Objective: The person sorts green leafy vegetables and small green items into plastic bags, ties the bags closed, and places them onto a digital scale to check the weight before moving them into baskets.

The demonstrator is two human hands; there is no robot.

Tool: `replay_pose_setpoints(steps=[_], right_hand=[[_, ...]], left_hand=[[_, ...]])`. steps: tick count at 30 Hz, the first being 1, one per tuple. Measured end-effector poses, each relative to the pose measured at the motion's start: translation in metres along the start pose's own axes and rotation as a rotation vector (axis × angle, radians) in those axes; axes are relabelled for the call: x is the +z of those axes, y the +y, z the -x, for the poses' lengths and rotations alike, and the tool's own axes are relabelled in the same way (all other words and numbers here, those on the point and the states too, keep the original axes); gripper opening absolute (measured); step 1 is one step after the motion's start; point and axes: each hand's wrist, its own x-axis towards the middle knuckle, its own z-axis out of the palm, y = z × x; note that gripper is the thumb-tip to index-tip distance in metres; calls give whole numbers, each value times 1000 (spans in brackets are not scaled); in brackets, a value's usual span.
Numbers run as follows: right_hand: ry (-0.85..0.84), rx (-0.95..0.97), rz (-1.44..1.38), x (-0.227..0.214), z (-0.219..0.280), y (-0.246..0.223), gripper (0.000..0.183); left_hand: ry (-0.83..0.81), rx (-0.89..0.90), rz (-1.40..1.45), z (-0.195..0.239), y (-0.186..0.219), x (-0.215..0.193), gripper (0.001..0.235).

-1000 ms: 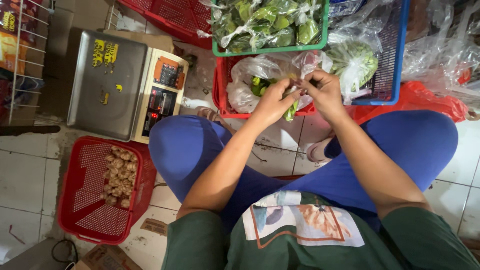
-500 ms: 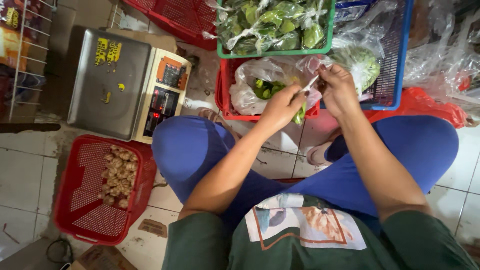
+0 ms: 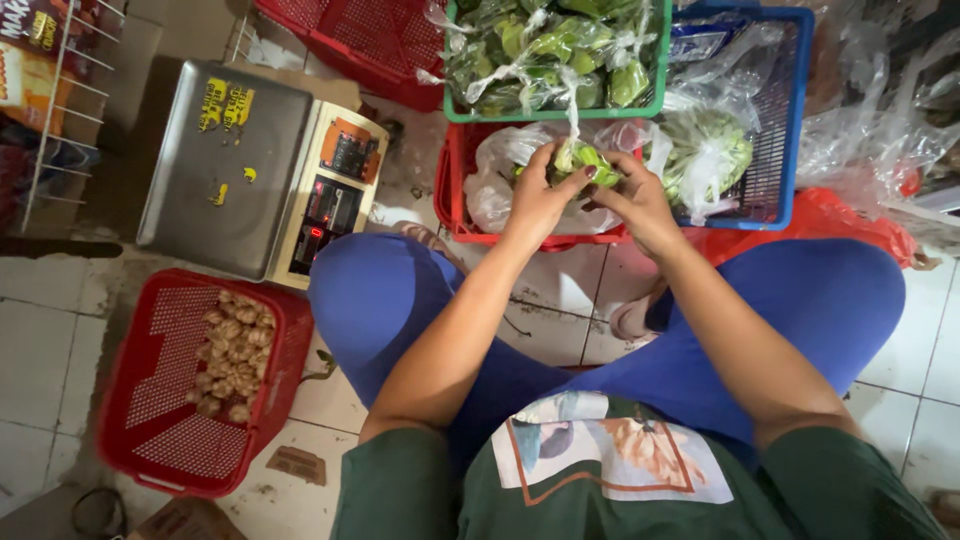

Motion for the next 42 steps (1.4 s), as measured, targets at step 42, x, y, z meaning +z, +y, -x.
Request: replay_pose_setpoints(steps=[42], right_hand=[[25,513,1492,-279,7,146,34]], left_hand=[[-261,137,-503,21,-18,39,36]])
